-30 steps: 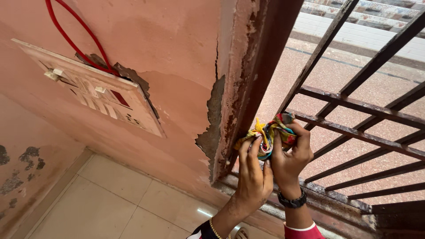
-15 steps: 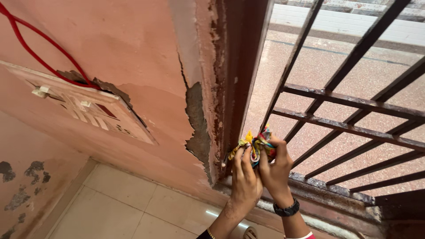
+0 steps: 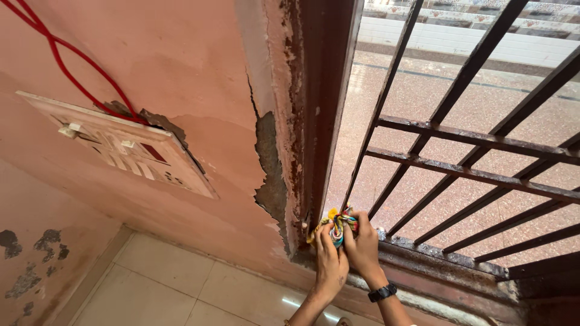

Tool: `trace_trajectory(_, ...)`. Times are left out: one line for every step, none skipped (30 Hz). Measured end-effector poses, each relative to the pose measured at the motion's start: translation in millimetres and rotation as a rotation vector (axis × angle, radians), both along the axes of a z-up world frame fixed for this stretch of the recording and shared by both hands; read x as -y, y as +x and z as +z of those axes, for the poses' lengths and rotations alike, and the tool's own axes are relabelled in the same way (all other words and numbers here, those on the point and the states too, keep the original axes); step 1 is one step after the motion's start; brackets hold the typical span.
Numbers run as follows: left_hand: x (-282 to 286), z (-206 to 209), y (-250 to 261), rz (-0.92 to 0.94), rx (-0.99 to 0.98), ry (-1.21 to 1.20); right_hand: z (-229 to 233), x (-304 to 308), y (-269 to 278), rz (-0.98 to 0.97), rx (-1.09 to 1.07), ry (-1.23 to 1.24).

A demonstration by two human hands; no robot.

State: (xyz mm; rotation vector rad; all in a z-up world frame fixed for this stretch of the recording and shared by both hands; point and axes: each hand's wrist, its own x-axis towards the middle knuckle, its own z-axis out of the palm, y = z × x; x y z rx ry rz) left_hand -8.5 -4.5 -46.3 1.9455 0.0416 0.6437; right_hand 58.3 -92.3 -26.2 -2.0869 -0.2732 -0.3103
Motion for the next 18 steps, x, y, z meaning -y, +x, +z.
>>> trace_trajectory(1,-5,0,-0.007,-0.077,-0.072,-3,2,0,0.0,0.002,0.0)
trace_trajectory(3,-8,-2,-0.015,-0.154,-0.143,-3,5,0,0.018,-0.045,0.006)
trace_trajectory(6,-9,-7,-0.015,-0.15,-0.142,-2,7,0,0.036,-0.09,0.014)
trace_trajectory(9,-7,-14,-0.031,-0.157,-0.171,1,9,-5,0.037,-0.086,0.015)
trace_trajectory(11,-2,-17,-0.047,-0.158,-0.2,8,13,-11,0.006,0.033,-0.02)
trace_trajectory(12,5,-17,-0.045,-0.148,-0.199,17,15,-14,-0.026,0.152,-0.054)
trace_trajectory(15,12,-20,-0.033,-0.051,-0.172,28,17,-15,-0.025,0.156,-0.057)
trace_trajectory(17,21,-21,-0.02,0.046,-0.144,42,17,-15,-0.029,0.174,-0.028)
trace_trajectory(19,31,-20,-0.02,0.043,-0.148,56,17,-20,-0.033,0.184,0.0)
trace_trajectory(19,42,-12,-0.027,0.184,-0.169,74,17,-21,-0.043,0.276,0.04)
trace_trajectory(18,55,-6,-0.033,0.321,-0.189,94,16,-20,-0.052,0.363,0.081)
trace_trajectory(16,68,-3,-0.065,0.313,-0.245,114,13,-20,-0.051,0.356,0.078)
trace_trajectory(13,82,0,-0.099,0.305,-0.3,134,9,-19,-0.033,0.524,0.1)
trace_trajectory(9,96,7,-0.099,0.299,-0.302,152,4,-18,-0.011,0.692,0.122)
trace_trajectory(6,108,16,-0.206,0.335,-0.426,168,0,-17,-0.012,0.689,0.12)
trace_trajectory(4,118,22,-0.314,0.37,-0.55,180,-3,-16,-0.021,0.678,0.078)
trace_trajectory(1,125,27,-0.314,0.369,-0.551,189,-7,-15,-0.03,0.67,0.038)
trace_trajectory(-2,130,33,-0.323,0.34,-0.492,193,-13,-14,-0.03,0.669,0.037)
